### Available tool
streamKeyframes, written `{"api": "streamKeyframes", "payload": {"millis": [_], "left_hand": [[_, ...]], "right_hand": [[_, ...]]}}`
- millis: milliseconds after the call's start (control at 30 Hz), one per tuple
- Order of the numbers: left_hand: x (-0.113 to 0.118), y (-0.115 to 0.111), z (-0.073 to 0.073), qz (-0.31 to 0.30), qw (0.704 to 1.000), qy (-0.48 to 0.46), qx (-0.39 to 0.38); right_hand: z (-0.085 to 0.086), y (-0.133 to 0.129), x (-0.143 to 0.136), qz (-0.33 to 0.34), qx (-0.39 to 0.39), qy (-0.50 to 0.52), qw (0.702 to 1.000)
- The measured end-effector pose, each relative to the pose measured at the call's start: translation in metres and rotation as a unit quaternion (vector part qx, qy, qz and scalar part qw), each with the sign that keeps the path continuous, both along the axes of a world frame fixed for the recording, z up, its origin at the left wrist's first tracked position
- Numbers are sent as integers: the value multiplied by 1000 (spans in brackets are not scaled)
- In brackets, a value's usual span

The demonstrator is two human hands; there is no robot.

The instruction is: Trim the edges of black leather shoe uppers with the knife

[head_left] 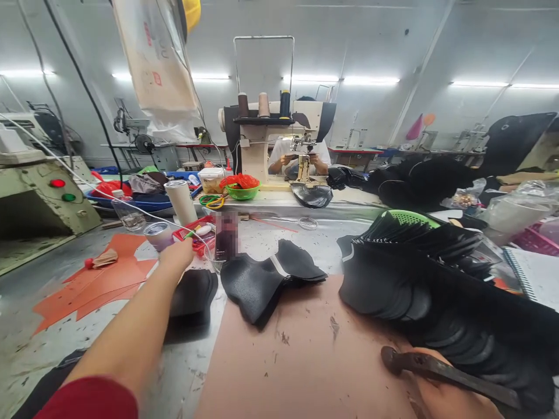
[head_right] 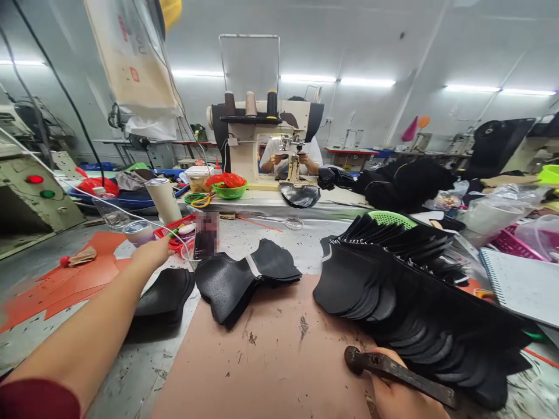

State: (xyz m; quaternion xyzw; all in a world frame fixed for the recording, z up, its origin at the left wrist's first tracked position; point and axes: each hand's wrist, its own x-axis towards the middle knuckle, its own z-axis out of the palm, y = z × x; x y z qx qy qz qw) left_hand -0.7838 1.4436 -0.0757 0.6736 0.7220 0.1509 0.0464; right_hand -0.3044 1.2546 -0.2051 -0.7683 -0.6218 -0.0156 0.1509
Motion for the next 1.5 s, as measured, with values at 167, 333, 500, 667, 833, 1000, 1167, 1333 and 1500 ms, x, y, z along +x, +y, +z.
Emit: {"api": "streamKeyframes", "payload": {"millis": [167,333,500,667,833,1000,1167,1333,1500], "left_hand": [[73,-30,9,-78,997,8,10],[158,-35,-16,-258,959,-89,-70],[161,-12,-25,-276,934,-162,-158],[156,-6,-16,-288,923,-167,-195],[162,-2,-7,-301,922,-138,-199],[160,3,-3,-311,918,-112,-218],[167,-4,4,-310,930,-27,-198],[192,-37,29,-260,957,105,-70],[199,-116,31,-395,901,175,31]], "right_hand": [[3,-4,-15,-69,-4,-8,998],[21,-6,-23,-61,-19,0,998],[34,-6,-32,-103,-7,22,994],[39,-4,-35,-114,-31,2,993],[40,-5,-35,-106,-20,-11,994],[40,-6,-34,-96,-18,-11,995],[41,-6,-34,-100,-21,0,995],[42,-6,-34,-104,-15,41,994],[45,-4,-24,-22,-11,79,997]]}}
